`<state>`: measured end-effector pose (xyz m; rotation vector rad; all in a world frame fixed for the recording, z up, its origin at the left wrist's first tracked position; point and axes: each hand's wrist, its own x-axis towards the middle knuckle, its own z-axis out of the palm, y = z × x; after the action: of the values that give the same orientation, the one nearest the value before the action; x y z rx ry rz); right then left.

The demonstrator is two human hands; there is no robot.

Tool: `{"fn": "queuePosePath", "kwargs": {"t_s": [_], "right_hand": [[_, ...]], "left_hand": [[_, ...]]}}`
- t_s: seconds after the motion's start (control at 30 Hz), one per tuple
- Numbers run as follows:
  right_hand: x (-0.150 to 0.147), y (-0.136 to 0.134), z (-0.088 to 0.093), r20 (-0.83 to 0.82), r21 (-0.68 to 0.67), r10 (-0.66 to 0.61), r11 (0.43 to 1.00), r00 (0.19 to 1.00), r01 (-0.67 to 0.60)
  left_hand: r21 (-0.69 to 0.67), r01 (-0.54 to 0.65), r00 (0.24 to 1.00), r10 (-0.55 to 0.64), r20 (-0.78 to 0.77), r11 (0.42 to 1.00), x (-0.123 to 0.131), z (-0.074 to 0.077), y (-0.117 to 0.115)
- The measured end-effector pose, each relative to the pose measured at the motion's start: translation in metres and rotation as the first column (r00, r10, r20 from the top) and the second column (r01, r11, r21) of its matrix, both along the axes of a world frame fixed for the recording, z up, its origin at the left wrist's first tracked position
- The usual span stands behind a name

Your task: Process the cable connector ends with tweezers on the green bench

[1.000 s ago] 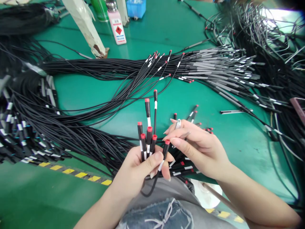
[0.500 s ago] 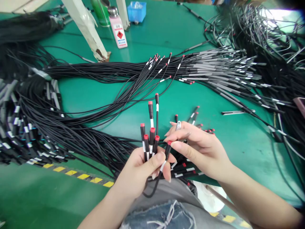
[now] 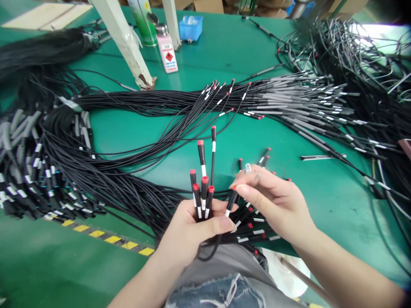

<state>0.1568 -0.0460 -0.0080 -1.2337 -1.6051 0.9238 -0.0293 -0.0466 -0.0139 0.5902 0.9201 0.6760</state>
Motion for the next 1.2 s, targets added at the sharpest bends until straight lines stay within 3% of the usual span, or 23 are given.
{"fn": "queuePosePath", "kwargs": {"t_s": [0.17,0.47,1.2], "right_hand": [[0.0,-0.001,0.0,0.068,0.054,-0.07,0.996,0.995,0.066],[-0.007,-0.004,-0.003,-0.226,-0.021,-0.031,0.999,0.974,0.027],[-0.012,-0.01,-0.003,-0.277,0.065,-0.001,0.998,0.961,0.02]], "left_hand": [[-0.08,-0.079,0.994,0.085,0.073,0.994,0.002,0.001,0.0],[-0.017,-0.08,0.995,0.081,0.052,0.997,0.001,-0.003,0.003],[0.066,-0.06,0.979,0.046,0.201,0.996,-0.003,-0.004,0.002]]}}
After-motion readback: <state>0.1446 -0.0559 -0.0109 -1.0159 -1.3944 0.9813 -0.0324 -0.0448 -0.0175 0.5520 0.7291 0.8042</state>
